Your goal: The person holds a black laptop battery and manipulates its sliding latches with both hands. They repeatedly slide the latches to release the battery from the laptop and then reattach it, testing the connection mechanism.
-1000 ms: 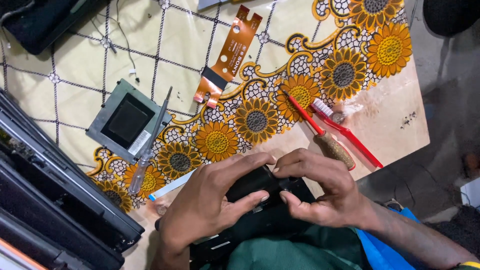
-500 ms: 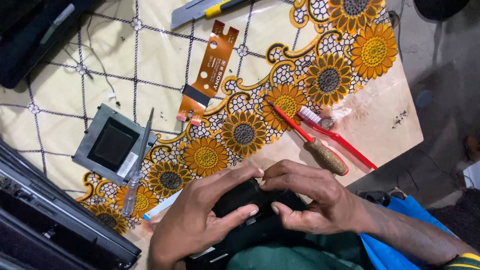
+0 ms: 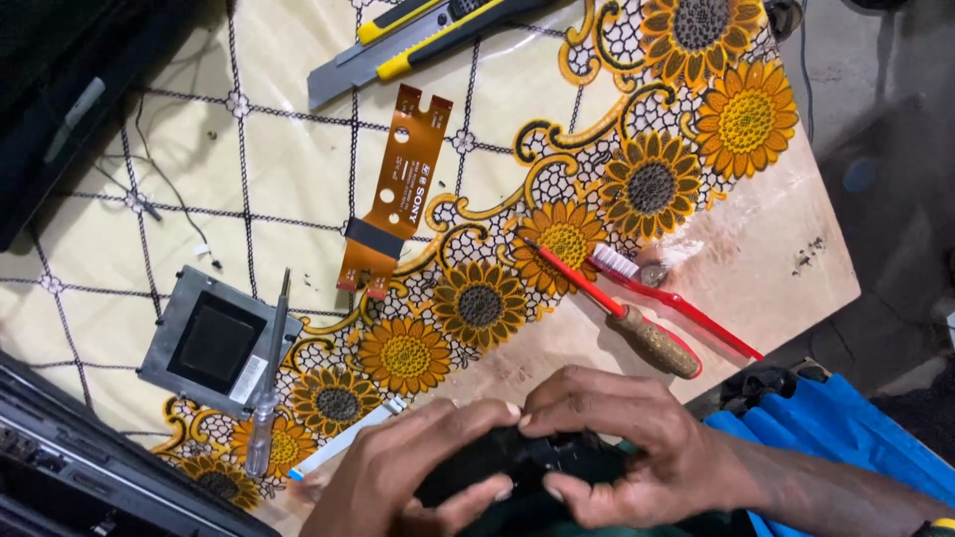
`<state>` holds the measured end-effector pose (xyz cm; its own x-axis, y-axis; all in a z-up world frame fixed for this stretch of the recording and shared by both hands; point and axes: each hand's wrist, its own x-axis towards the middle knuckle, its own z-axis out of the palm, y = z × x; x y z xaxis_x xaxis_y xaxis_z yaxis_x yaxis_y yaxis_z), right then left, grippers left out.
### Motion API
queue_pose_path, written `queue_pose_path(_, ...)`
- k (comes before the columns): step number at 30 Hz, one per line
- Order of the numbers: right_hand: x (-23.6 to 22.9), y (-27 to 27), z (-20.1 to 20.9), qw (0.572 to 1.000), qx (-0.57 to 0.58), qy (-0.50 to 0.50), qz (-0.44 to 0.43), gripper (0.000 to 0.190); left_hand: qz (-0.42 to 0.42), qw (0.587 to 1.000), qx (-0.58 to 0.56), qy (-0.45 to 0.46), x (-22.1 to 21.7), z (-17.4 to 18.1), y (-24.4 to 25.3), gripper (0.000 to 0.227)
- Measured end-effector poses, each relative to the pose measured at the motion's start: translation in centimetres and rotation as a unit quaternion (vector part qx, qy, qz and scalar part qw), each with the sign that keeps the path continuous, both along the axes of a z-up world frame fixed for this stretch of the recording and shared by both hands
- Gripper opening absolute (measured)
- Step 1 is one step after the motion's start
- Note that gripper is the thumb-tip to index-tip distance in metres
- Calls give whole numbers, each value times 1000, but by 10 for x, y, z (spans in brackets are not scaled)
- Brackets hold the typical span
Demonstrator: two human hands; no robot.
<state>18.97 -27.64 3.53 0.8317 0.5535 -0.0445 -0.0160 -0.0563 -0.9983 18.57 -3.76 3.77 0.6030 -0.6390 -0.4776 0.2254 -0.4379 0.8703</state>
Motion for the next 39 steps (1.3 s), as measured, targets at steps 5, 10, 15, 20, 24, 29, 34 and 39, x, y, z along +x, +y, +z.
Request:
queue_pose_path(5, -1, -1, -1, 999, 25, 25, 7, 29, -26, 997, 65, -31, -9, 2, 0, 41)
queue_pose_path(10, -2, -3, -4, 999, 29, -3, 43, 29, -21, 994, 17, -104, -18, -11, 2, 44)
queue_pose_path(15, -1, -2, -3, 998, 42, 9, 45, 27, -32, 995, 37, -89, -19, -8, 1, 45)
queue_pose_path(20, -3, -2, -8, 998, 55, 4, 33, 27, -18, 994, -22, -105, -16, -11, 2, 46)
queue_pose_path(24, 0, 0, -7, 998, 56, 1, 36, 25, -43, 994, -22, -95, -14, -11, 3, 44)
queue_pose_path(29, 4, -2, -8, 998, 32, -1, 49, 25, -45, 995, -14, -92, -17, -16, 1, 48)
queue_pose_path(34, 5, 0, -7, 999, 18, 14, 29, 27, -33, 997, -11, -72, -9, -9, -1, 50)
queue_pose_path(39, -2, -4, -7, 999, -6, 34, 2, 29, -20, 996, 1, -86, -11, -9, -5, 54)
